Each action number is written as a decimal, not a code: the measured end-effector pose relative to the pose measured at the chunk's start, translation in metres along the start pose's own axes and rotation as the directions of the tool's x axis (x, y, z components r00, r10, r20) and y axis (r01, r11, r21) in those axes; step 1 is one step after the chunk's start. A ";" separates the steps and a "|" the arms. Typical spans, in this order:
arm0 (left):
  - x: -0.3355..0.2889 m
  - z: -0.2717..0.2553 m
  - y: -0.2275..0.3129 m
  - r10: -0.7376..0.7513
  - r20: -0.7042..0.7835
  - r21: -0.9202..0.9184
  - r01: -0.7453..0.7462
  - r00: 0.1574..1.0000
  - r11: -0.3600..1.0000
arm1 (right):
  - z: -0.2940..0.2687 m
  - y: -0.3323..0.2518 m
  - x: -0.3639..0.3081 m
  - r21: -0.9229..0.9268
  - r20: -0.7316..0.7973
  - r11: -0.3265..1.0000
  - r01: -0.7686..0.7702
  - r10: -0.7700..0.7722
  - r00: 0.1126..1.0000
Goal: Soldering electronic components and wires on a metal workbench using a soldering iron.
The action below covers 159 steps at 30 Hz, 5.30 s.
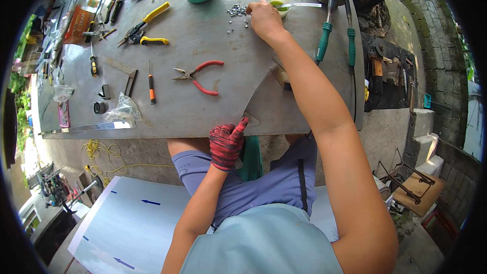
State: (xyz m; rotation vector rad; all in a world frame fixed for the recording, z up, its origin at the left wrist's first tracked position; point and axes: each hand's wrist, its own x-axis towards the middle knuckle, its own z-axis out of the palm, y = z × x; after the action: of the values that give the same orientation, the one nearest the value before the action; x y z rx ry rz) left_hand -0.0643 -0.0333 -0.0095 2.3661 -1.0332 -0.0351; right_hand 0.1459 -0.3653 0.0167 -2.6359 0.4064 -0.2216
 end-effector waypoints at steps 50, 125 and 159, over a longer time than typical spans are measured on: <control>0.001 -0.002 0.001 0.010 -0.036 -0.001 -0.010 0.999 1.000 | 0.009 -0.014 0.077 -0.191 0.264 0.980 0.053 0.000 0.964; 0.002 -0.001 0.002 0.002 -0.045 0.004 -0.002 0.999 1.000 | -0.016 -0.013 0.095 -0.350 0.500 0.927 0.135 0.063 0.864; 0.009 0.002 -0.002 0.078 -0.109 0.036 -0.074 0.991 0.997 | -0.043 -0.047 -0.271 0.531 0.244 0.831 -0.166 0.038 0.969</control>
State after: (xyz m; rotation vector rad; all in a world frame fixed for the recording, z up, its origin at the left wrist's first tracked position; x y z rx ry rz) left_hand -0.0570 -0.0391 -0.0108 2.3266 -1.0765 0.1391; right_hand -0.1079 -0.2564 0.0532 -2.0331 0.3439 0.0027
